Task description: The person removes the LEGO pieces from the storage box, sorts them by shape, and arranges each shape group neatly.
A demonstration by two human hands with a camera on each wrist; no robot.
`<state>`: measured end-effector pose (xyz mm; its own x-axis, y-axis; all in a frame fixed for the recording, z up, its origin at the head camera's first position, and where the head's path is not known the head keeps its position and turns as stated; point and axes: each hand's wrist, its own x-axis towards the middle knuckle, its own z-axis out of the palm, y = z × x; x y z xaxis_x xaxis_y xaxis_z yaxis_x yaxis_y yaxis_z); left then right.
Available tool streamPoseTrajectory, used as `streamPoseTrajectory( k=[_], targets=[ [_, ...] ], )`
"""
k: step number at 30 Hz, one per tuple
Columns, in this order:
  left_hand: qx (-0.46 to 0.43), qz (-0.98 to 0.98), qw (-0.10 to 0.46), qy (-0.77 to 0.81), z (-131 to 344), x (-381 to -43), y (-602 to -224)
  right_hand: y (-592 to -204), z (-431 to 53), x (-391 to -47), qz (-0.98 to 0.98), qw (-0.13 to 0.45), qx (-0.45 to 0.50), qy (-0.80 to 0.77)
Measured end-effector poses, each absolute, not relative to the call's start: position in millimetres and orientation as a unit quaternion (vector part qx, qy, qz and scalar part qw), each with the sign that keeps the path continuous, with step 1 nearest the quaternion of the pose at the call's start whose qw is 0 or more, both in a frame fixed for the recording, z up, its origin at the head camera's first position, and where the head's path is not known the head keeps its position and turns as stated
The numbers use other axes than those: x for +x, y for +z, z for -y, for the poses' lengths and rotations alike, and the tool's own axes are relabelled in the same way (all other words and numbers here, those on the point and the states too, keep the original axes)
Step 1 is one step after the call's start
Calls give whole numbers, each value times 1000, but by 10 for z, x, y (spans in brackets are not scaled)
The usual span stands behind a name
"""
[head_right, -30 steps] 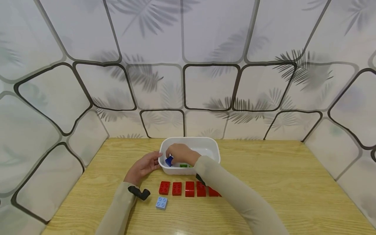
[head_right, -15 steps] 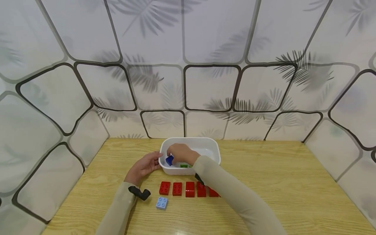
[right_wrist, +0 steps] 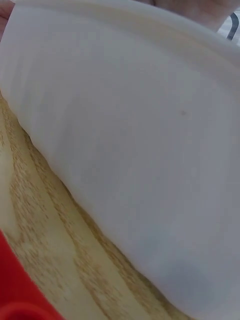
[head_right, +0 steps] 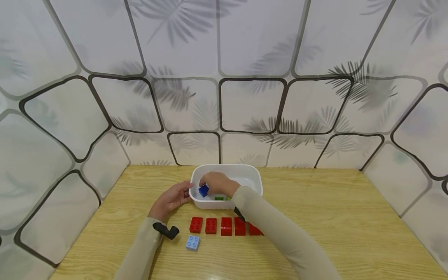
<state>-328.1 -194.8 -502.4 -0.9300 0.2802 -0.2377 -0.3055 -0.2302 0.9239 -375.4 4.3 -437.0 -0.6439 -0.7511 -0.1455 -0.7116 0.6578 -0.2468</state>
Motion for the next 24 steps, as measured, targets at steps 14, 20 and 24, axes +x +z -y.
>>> streamPoseTrajectory(
  k=[14,20,24],
  targets=[
    [3,-582,187,791,1953,-3245,-5008,-4357,-48,-3711,-900,112,-413,-87],
    [-7,-581,185,792,1948,-3243,-5005,-4316,-110,-3690,-896,99,-420,-99],
    [-11,-577,186,795,1948,-3247,-5005,-4264,-175,-3670,-896,100,-415,-119]
  ],
)
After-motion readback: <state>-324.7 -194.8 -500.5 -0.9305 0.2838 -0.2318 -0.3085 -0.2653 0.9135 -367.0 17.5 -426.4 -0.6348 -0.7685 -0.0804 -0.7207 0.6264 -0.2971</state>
